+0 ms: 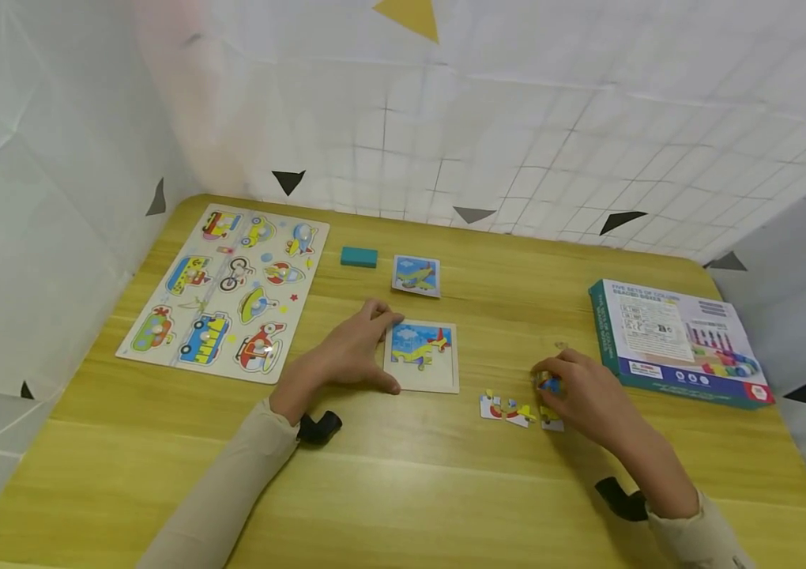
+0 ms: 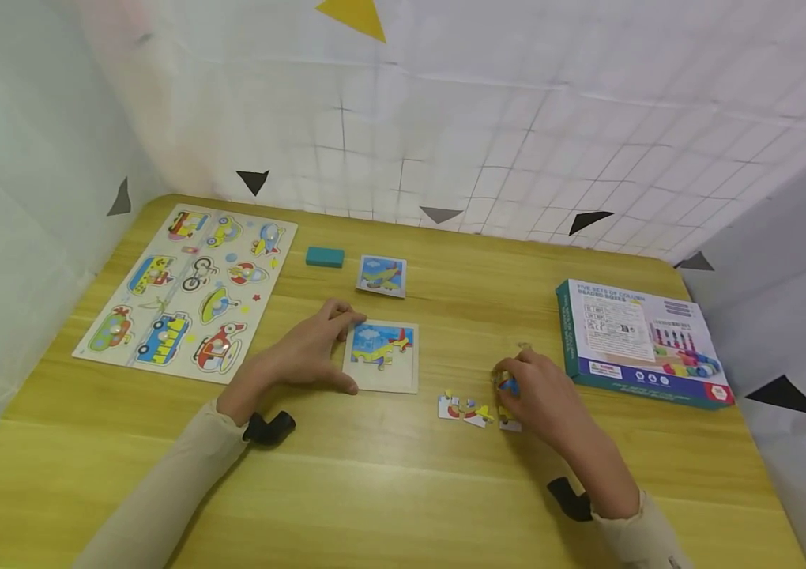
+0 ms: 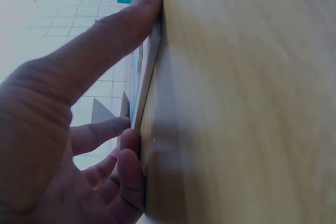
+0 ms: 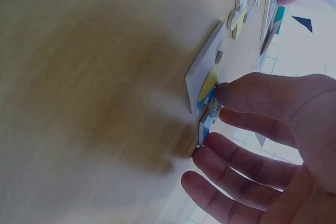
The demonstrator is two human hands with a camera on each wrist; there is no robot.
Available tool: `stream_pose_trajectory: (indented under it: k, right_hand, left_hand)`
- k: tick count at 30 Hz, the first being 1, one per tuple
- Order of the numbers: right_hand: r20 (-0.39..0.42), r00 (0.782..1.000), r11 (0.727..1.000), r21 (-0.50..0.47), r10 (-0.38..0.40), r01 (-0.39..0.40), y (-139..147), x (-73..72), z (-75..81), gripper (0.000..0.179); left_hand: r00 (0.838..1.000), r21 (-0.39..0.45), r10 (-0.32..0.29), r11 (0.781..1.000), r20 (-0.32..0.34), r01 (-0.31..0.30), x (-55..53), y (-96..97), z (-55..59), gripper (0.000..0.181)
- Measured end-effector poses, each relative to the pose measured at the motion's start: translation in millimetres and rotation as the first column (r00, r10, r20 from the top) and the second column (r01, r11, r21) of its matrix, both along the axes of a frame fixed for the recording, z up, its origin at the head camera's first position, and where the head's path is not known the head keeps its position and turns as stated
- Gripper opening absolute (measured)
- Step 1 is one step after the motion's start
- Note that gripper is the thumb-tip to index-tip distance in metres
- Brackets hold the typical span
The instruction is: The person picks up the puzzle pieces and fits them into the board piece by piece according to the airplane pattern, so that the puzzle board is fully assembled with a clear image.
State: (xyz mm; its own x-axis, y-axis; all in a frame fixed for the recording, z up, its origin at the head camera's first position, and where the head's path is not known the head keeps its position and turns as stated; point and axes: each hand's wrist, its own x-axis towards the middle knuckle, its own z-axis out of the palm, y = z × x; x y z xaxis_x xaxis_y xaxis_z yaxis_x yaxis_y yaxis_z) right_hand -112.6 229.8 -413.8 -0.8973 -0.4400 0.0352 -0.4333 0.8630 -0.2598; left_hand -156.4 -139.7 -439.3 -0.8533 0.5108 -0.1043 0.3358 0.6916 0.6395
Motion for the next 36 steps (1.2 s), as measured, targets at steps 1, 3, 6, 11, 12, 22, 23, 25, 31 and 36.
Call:
stream_pose_trajectory:
  k: [1,3,6,11,12,22,23,25,31,36]
  right_hand:
    - [0.003,1.000,1.000,-0.001,-0.001,0.001,-0.1,-0.5,0.1,0.026]
    - [0.009,1.000,1.000,-0.003,-0.001,0.001,-0.1,-1.8,0.1,0.026]
    - [0.010,1.000,1.000,-0.007,0.005,-0.005,0.1,-4.5,-0.3,0.024]
    - [0.008,1.000,1.000,-0.017,0.013,-0.013,1.0,-7.0,-1.8,0.023]
    - [0.008,1.000,1.000,-0.019,0.015,-0.015,0.9,-7.0,-2.1,0.023]
    - [-0.006,1.000,1.000,-0.008,0.024,-0.024,-0.2,-4.7,-1.3,0.025]
    - [-0.014,1.000,1.000,-0.009,0.026,-0.027,-0.4,-4.3,-1.1,0.025]
    - [-0.035,0.999,0.999,-0.015,0.034,-0.035,-1.1,-3.5,-0.5,0.025]
    - [-0.072,0.996,0.998,-0.026,0.053,-0.055,-3.9,-3.6,1.3,0.025]
    - [-0.065,0.997,0.998,-0.029,0.049,-0.051,-6.6,-3.9,4.1,0.026]
  left_hand:
    - [1.000,0.001,0.000,1.000,0.001,0.000,0.0,0.0,-0.1,0.109]
    - [1.000,0.001,0.000,1.000,0.003,0.000,-0.1,-0.1,-0.3,0.109]
    - [1.000,0.003,0.002,1.000,0.000,-0.002,0.0,-0.3,-0.5,0.108]
    - [1.000,0.006,0.001,1.000,-0.007,-0.001,0.4,-0.3,0.0,0.108]
    - [1.000,0.005,0.001,1.000,-0.008,-0.001,0.4,-0.2,-0.3,0.108]
    - [1.000,-0.007,-0.007,1.000,-0.013,0.007,0.0,0.0,-1.3,0.108]
    - [1.000,-0.008,-0.008,1.000,-0.014,0.007,0.1,0.1,-1.2,0.108]
    - [1.000,-0.009,-0.008,1.000,-0.012,0.007,0.3,0.0,-1.0,0.108]
    - [1.000,-0.013,-0.004,1.000,-0.011,0.004,0.4,-0.4,-1.5,0.108]
    - [1.000,-0.013,-0.004,1.000,-0.009,0.004,0.4,0.1,-0.7,0.108]
